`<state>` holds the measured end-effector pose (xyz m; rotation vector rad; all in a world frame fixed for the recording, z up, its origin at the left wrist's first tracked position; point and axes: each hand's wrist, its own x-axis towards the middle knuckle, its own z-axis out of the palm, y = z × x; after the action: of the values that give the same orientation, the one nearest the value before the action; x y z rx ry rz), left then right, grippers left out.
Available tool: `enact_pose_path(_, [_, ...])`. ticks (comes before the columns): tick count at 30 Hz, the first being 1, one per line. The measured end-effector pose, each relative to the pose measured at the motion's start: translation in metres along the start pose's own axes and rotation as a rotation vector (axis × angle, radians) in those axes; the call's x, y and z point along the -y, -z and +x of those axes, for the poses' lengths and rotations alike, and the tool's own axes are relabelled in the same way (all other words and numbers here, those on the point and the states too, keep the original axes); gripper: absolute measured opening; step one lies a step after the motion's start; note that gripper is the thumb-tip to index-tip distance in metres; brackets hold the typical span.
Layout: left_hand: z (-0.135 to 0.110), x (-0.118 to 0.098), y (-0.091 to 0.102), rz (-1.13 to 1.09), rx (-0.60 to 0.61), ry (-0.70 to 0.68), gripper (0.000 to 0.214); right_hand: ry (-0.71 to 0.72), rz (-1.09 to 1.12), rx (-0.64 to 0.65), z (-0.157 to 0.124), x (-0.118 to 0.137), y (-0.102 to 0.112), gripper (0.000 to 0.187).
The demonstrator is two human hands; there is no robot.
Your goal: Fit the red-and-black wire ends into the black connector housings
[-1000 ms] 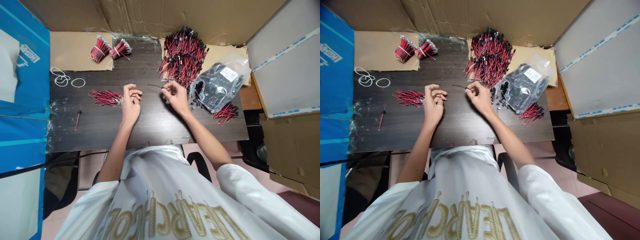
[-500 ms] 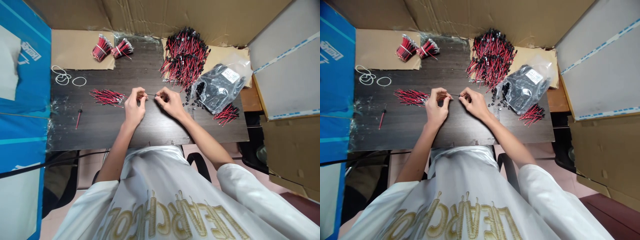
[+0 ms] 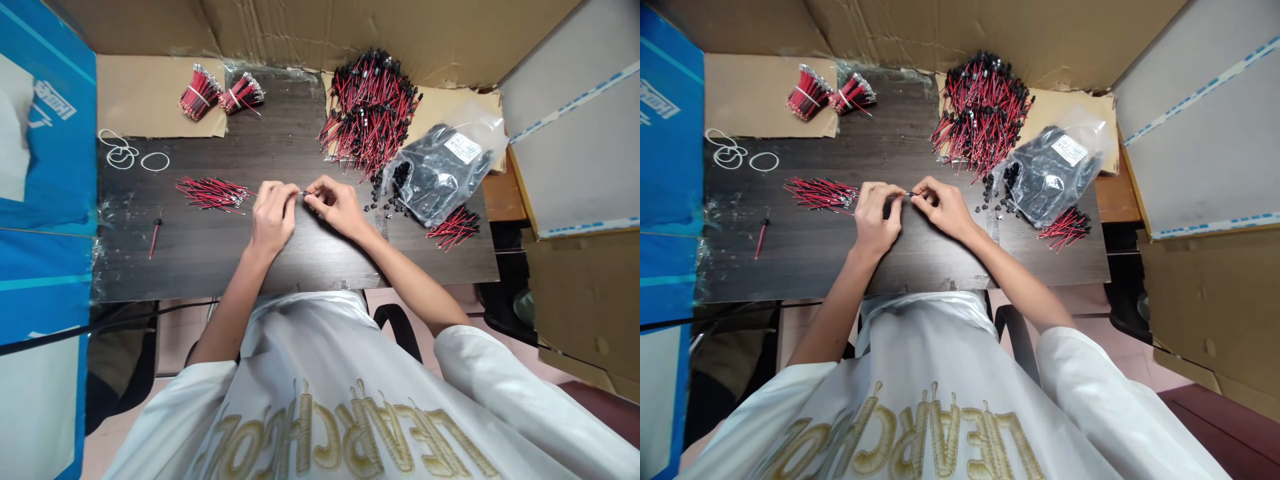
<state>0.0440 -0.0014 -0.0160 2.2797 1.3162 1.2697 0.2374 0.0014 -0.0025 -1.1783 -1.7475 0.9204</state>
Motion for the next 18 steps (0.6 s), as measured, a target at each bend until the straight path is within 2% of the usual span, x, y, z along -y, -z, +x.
enact_pose_path(3, [0.000,0.000,0.000,0.010,-0.014,-0.008,0.023,-0.033,0.113,0.004,0.001,-0.002,-0.001,0.047])
enact_pose_path(7, [-0.001,0.000,0.000,0.018,-0.030,-0.060,0.022,-0.092,0.228,0.014,0.002,-0.005,-0.003,0.044])
enact_pose_path(12, [-0.002,0.001,0.000,0.039,-0.036,-0.051,0.022,-0.180,0.430,0.046,0.004,-0.001,-0.005,0.048])
enact_pose_path(18, [-0.002,0.000,0.000,0.117,-0.083,-0.160,0.020,-0.240,0.522,0.077,0.006,0.006,-0.004,0.053])
